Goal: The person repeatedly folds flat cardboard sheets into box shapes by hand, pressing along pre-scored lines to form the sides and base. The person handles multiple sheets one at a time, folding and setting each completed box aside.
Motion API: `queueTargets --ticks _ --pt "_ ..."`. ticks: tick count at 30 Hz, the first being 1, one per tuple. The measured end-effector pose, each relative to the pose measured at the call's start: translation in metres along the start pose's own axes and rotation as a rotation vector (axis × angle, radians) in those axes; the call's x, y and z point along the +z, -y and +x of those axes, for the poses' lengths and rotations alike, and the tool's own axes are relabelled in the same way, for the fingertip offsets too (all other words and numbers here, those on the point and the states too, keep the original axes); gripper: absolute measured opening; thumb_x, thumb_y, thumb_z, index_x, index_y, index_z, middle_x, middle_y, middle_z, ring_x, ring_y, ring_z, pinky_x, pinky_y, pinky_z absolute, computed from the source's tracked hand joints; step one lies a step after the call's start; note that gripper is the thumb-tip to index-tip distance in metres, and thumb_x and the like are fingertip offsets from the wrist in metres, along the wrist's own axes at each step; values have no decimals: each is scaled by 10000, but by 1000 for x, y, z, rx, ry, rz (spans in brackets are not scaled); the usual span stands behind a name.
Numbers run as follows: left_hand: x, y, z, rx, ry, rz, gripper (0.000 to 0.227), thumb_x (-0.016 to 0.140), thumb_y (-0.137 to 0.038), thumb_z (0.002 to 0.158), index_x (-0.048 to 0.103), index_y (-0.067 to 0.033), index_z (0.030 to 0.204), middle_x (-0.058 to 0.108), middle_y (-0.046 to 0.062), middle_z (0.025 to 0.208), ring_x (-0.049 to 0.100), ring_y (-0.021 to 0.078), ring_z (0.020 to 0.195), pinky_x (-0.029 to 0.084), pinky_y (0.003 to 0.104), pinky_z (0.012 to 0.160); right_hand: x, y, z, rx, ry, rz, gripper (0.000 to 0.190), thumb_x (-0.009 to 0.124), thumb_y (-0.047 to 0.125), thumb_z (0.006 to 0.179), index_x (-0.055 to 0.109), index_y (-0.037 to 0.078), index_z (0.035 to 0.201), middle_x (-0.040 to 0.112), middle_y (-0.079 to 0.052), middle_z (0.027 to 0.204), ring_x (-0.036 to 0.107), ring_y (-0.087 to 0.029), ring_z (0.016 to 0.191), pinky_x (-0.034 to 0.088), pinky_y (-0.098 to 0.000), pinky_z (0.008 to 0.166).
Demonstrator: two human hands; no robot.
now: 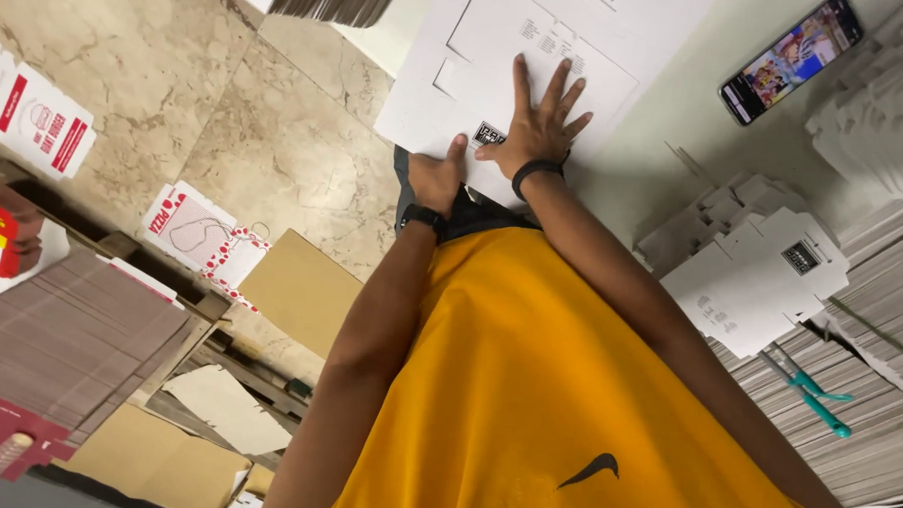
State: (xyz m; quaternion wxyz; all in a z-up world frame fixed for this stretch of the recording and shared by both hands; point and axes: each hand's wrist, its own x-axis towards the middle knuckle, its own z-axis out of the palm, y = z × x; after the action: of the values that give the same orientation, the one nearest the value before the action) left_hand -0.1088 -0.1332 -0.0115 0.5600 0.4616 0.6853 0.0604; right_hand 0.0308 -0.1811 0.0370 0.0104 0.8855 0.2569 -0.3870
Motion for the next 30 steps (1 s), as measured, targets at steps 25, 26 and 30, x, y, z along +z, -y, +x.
queueTargets --ticks 25,26,30 --pt "-76 -54 41 47 39 131 744 807 -588 690 564 -136 1229 641 37 1104 642 167 969 561 321 833 -12 -8 -1 45 116 -72 1395 950 513 707 -55 387 1667 -288 -185 1629 -167 -481 1539 56 -746 1223" --pt "-83 -48 58 221 109 211 783 804 -600 716 592 -159 1328 702 84 1247 720 198 1078 618 341 903 -9 -11 -3 35 120 -91 1406 952 526 683 -42 394 1668 -272 -176 1640 -174 -465 1535 56 -747 1220" --pt "-67 -44 38 351 302 611 736 717 -505 861 523 -130 1465 683 95 1349 668 266 1183 575 384 961 -27 -5 -11 57 133 -5 1332 941 381 725 4 398 1671 -273 -154 1645 -194 -438 1538 21 -752 1208"
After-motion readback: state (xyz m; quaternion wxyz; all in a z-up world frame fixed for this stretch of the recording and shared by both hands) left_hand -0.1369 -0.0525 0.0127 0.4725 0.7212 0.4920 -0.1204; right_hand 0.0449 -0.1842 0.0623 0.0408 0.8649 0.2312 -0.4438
